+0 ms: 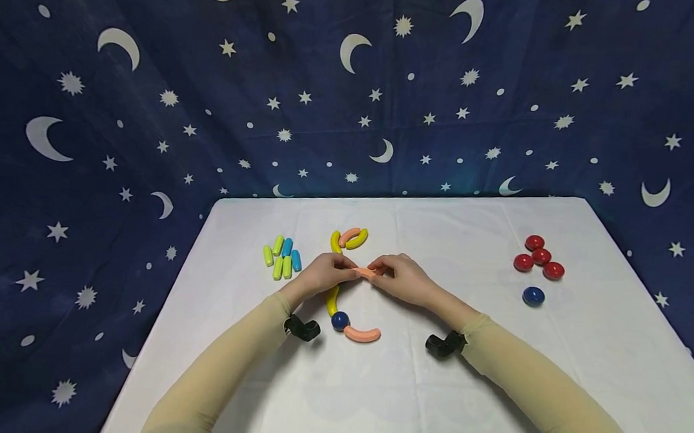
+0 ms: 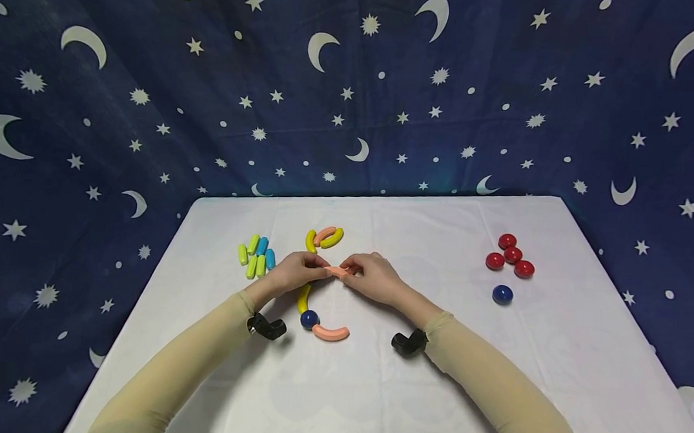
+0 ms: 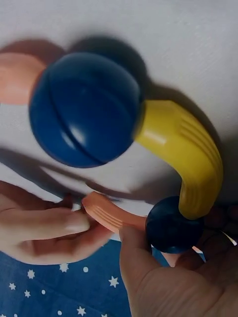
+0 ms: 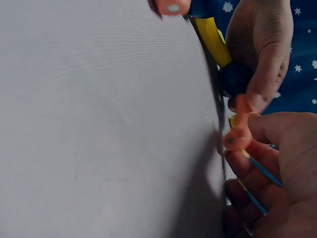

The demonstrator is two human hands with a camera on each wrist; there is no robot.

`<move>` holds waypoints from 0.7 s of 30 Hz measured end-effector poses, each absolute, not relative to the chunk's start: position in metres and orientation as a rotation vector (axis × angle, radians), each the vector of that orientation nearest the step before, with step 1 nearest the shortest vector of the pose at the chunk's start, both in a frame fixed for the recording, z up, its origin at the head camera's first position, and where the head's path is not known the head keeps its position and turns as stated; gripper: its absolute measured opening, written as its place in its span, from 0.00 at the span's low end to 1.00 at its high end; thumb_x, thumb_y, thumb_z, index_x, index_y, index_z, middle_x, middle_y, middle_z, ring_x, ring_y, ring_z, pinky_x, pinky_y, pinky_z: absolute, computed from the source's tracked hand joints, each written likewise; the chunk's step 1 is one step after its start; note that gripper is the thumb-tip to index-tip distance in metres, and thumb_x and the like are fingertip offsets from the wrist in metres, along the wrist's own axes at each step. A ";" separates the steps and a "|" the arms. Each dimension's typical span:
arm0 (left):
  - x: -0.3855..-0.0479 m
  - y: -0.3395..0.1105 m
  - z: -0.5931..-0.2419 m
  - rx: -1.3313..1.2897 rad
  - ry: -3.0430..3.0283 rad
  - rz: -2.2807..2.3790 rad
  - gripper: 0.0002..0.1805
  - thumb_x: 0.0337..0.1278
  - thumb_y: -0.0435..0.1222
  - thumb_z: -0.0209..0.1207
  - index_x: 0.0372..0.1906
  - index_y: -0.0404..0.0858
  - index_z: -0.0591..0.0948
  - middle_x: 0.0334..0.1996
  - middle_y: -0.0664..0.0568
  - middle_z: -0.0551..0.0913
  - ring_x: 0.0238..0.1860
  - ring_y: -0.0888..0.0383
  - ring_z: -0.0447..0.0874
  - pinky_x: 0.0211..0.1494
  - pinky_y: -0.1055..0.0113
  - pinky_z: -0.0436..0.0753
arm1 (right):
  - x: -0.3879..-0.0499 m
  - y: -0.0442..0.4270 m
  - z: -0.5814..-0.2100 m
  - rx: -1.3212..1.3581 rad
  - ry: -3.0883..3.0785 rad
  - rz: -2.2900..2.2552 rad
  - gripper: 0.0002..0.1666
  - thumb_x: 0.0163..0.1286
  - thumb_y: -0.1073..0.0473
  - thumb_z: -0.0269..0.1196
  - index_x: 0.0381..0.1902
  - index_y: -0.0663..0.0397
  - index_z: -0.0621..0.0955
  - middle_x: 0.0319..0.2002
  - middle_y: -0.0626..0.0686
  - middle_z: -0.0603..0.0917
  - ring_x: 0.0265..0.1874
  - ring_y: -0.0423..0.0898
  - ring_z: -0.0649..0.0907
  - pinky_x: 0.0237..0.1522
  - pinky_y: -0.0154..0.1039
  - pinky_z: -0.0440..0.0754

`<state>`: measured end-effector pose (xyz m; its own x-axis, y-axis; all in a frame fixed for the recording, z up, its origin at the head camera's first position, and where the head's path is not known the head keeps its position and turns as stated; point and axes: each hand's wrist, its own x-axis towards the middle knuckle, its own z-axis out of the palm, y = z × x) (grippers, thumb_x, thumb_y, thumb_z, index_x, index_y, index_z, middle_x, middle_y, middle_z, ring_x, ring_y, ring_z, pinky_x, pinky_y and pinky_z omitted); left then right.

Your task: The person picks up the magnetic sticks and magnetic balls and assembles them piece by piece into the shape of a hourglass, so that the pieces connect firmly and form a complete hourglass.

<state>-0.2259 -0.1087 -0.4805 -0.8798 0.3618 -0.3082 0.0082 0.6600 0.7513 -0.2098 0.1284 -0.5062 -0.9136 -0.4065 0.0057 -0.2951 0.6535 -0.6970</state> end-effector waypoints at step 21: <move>-0.225 -0.112 -0.477 0.332 2.401 1.042 0.15 0.68 0.50 0.64 0.49 0.46 0.89 0.35 0.54 0.83 0.35 0.56 0.74 0.36 0.66 0.71 | -0.093 0.370 -0.491 0.150 3.127 -0.798 0.41 0.69 0.41 0.68 0.61 0.72 0.75 0.51 0.74 0.79 0.49 0.70 0.73 0.45 0.66 0.70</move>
